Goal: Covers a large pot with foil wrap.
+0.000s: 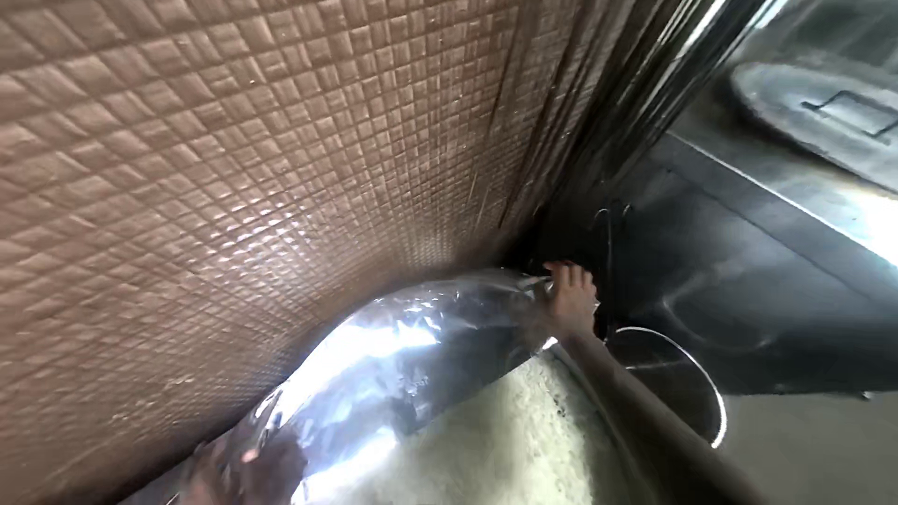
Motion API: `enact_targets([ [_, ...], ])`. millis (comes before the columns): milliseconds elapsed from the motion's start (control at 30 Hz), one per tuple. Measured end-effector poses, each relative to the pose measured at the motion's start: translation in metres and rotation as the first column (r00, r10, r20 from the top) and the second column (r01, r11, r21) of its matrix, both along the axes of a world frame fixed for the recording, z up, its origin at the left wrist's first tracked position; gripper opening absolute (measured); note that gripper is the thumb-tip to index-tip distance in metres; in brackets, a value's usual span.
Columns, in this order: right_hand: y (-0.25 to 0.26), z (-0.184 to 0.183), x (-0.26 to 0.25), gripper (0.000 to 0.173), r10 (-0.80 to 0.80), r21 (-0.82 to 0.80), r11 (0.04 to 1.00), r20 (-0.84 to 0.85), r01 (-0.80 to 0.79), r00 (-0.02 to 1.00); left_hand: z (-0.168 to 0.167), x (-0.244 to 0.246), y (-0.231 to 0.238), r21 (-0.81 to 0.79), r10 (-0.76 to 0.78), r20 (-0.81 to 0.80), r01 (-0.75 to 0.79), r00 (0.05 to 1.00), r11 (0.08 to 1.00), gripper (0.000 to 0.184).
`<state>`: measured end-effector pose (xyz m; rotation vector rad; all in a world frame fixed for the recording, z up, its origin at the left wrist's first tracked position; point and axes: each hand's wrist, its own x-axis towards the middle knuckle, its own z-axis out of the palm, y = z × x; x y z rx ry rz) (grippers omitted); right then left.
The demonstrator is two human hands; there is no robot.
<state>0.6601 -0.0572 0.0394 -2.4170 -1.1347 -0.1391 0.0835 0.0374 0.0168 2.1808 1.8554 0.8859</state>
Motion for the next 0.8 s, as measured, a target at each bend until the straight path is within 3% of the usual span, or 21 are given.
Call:
enact_targets([
  [67, 0.032, 0.006, -0.038, 0.052, 0.238, -0.121, 0.965, 0.014, -0.235, 0.971, 0.005, 0.031, 0.021, -0.103, -0.117, -0.132, 0.104, 0.984, 0.989, 0.073],
  [133, 0.064, 0.003, -0.070, 0.066, 0.440, -0.266, 0.864, -0.018, -0.428, 0.898, -0.006, 0.052, 0.042, -0.116, -0.132, -0.255, 0.105, 0.958, 0.988, 0.085],
  [200, 0.095, -0.006, -0.087, 0.077, 0.493, -0.364, 0.795, -0.077, -0.485, 0.866, -0.018, 0.063, 0.056, -0.152, -0.117, -0.327, 0.071, 0.938, 0.986, 0.093],
  [267, 0.113, -0.015, -0.089, 0.079, 0.429, -0.452, 0.773, -0.143, -0.445, 0.892, -0.022, 0.069, 0.057, -0.258, -0.094, -0.374, -0.006, 0.923, 0.966, 0.094],
  [367, 0.111, -0.026, -0.073, 0.067, 0.282, -0.494, 0.796, -0.211, -0.351, 0.936, -0.006, 0.073, 0.048, -0.448, -0.058, -0.452, -0.171, 0.890, 0.877, 0.080],
  [533, 0.095, -0.022, -0.041, 0.068, 0.206, -0.589, 0.741, -0.257, -0.322, 0.944, -0.006, 0.066, 0.057, -0.556, -0.015, -0.465, -0.278, 0.885, 0.783, 0.081],
  [633, 0.095, -0.033, -0.009, 0.082, 0.159, -0.583, 0.711, -0.412, -0.393, 0.897, -0.008, 0.058, 0.065, -0.629, 0.007, -0.373, -0.258, 0.928, 0.733, 0.080],
  [700, 0.092, -0.035, 0.005, 0.089, 0.072, -0.529, 0.743, -0.546, -0.411, 0.834, -0.012, 0.051, 0.074, -0.691, 0.064, -0.277, -0.245, 0.959, 0.680, 0.084],
  [800, 0.084, -0.025, 0.012, 0.082, -0.017, -0.444, 0.795, -0.699, -0.414, 0.715, -0.026, 0.041, 0.085, -0.801, 0.148, -0.157, -0.213, 0.977, 0.560, 0.091],
])
